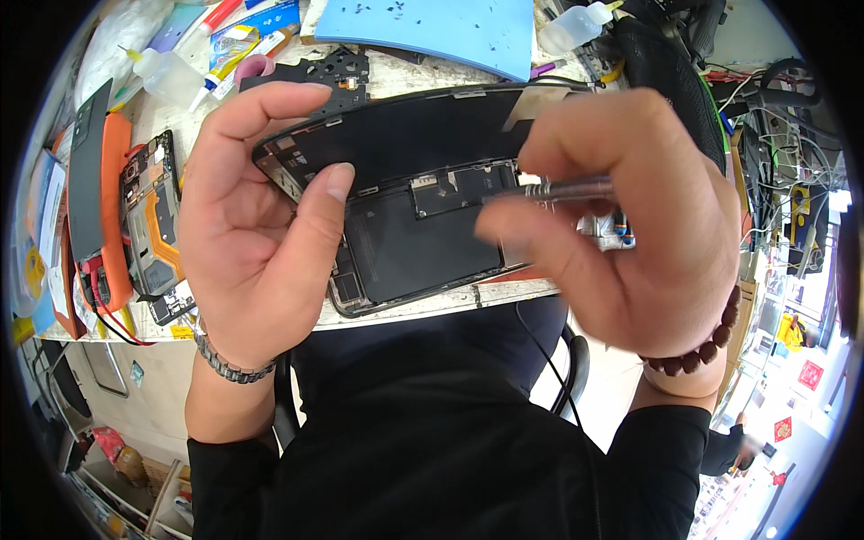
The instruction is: The person removes the screen protector from a smartphone, then uses a prying tool to separate the screen assembly from the frame. They continue to pry around the edges and use a screwdriver to loosen internal screws, partially opening the device.
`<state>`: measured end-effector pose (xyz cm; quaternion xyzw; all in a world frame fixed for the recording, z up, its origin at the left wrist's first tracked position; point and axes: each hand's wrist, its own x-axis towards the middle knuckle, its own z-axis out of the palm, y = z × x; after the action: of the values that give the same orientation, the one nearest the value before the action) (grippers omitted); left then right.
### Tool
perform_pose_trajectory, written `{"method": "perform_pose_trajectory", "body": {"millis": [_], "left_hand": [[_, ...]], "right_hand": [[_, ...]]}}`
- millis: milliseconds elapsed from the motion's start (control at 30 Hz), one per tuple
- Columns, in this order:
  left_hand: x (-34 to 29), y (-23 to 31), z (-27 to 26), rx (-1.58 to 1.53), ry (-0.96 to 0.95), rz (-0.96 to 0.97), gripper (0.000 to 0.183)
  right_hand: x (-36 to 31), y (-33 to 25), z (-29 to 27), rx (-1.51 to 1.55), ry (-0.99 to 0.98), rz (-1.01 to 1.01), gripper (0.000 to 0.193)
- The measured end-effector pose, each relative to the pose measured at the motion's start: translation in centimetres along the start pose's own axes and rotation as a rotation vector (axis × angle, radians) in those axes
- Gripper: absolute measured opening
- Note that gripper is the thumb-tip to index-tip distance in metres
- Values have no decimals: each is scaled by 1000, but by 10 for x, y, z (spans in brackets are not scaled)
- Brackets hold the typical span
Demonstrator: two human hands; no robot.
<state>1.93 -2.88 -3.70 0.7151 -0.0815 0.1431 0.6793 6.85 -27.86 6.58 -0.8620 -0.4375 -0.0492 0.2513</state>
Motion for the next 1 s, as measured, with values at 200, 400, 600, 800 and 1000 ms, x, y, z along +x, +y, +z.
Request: {"method": "perform_pose_trajectory", "body": {"millis": [200,400,600,800,1000], "left_hand": [[0,-3,0,-35,-14,3,50],[1,-4,0,-71,-25,29,49],[2,-5,2,-72,-8,46,49],[2,-3,3,-65,-8,37,50],[-2,8,2,-130,-4,-124,50]], "right_hand": [[9,-1,-6,-8,-29,-17,24],[12,-1,-9,12,-60,-21,24],[11,1,-8,42,-29,-94,26],[1,4,-6,42,8,-78,24],[-26,-1,-4,145,254,-39,15]]}}
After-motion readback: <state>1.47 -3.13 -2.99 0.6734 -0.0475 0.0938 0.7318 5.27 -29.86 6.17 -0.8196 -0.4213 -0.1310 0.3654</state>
